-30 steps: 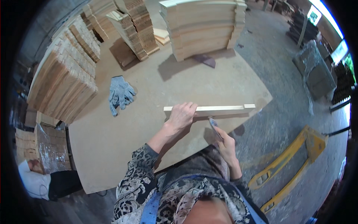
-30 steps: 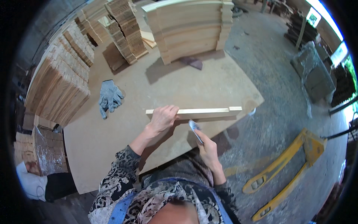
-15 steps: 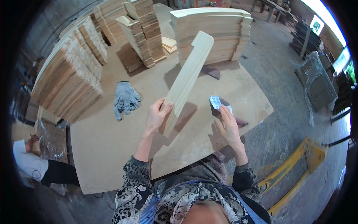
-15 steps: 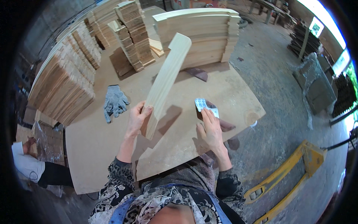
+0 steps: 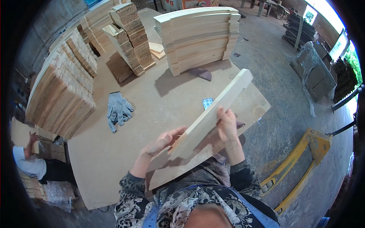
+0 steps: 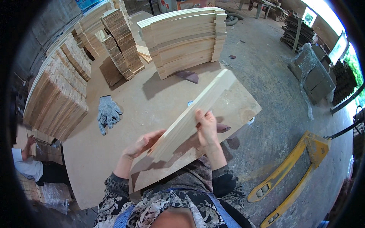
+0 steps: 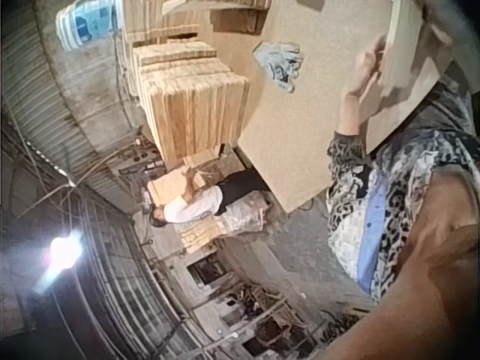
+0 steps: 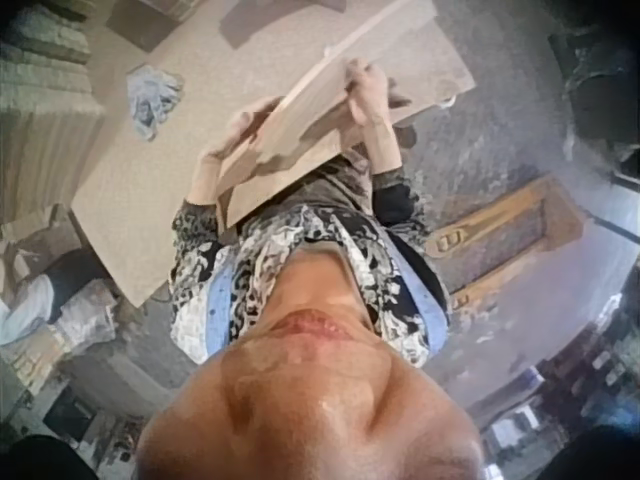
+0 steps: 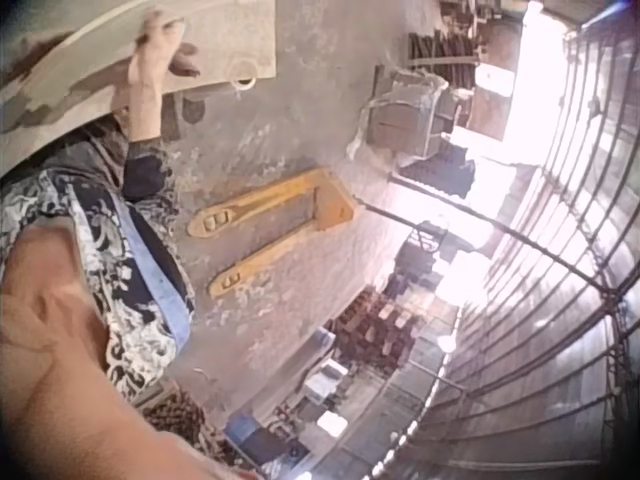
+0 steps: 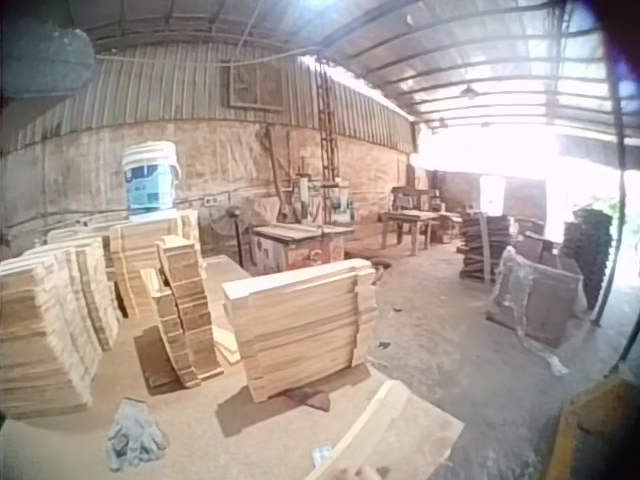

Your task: Manually sanding a curved wooden component with a piece of sandpaper at a workbench.

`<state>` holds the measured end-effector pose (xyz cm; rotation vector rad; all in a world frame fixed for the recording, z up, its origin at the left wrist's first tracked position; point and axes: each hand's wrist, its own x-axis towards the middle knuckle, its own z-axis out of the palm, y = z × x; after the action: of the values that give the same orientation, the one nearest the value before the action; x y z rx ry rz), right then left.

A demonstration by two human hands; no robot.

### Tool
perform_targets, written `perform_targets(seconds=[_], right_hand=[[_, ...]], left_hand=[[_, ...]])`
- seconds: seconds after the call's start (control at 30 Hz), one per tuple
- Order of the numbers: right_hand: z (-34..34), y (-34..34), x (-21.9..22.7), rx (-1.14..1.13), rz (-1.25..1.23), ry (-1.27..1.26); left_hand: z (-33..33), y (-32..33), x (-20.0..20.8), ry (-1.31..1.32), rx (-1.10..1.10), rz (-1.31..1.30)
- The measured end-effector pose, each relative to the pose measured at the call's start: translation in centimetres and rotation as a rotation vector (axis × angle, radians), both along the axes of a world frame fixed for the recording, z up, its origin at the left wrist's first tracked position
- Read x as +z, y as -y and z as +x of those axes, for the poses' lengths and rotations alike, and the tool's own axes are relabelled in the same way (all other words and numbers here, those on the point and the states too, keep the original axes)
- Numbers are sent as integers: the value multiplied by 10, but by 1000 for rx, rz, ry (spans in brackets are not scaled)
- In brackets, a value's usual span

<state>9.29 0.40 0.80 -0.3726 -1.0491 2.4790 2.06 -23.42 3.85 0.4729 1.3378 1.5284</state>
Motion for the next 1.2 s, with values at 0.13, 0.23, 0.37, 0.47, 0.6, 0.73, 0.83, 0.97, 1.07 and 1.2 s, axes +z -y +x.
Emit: perform_targets(seconds=[0.13, 0.23, 0.37, 0.47, 0.6, 0.73, 0.83, 0.97, 1.07, 1.2], right_hand=[[-9, -18, 21, -228, -125, 29], [-23, -11, 25, -226, -194, 42], [-30, -6, 32, -129, -159, 9], [-22, -23, 34, -63, 147, -24], [8, -53, -30, -122, 1154, 137], [15, -50, -67, -217, 1580, 294], [11, -42, -63, -250, 1611, 273], [13, -49, -61, -252, 1601, 303], [13, -50, -60, -242, 1578, 319], [9, -50, -60, -229, 1572, 325]], left_hand=[[17, -20, 43, -1158, 137, -322], [15, -47, 44, -1894, 162, -513], [-20, -65, 48, -2141, 242, -485], [-52, -75, 66, -2200, 232, -369], [-116, -117, 128, -2371, 380, -365], [-202, -156, 189, -2205, 417, -471], [-248, -173, 218, -2151, 357, -560], [-284, -197, 216, -1905, 71, -507], [-294, -192, 209, -1779, 63, -482], [-312, -201, 223, -1613, -88, -567]])
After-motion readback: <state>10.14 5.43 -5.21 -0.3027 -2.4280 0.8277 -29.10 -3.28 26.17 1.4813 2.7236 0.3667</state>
